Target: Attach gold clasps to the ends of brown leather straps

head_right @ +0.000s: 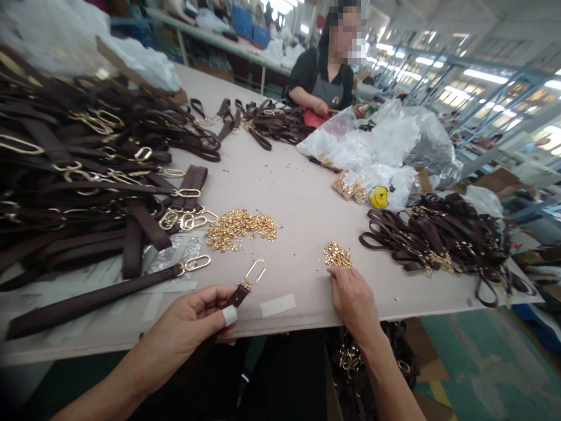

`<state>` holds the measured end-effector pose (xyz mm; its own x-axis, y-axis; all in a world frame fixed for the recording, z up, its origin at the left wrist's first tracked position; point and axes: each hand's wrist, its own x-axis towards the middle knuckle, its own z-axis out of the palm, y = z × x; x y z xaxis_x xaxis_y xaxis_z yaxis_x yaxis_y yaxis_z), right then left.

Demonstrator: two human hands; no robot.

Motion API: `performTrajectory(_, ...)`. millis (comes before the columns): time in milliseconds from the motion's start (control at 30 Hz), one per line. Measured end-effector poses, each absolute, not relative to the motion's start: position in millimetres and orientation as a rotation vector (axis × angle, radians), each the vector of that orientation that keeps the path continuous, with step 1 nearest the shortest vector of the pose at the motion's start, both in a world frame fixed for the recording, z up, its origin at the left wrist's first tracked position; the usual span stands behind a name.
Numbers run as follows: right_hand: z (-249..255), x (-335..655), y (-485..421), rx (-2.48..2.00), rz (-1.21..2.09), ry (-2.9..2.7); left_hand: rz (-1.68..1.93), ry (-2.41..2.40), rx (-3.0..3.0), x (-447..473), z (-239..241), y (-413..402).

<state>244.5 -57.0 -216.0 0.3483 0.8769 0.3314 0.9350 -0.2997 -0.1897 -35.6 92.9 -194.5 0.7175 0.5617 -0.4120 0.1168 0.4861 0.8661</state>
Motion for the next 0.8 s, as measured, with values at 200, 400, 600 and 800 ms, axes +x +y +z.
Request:
performTrajectory(200,-205,165,-35,-1.718,0.379,-0.843,0.367,0.753,1.068,-33,-195,90)
performTrajectory(400,-214,100,-10,-1.570,0.529,-0.958,0.458,0.729,1.188,-32,-197,90)
performTrajectory(600,-228,93,-7,-1.674,0.354,-1.066,0.539,0.718,1.394,-37,-200,89)
performTrajectory(800,-230,88,-8,-1.697,0.250,-1.086,0.564,0.732,1.471,-39,-198,90)
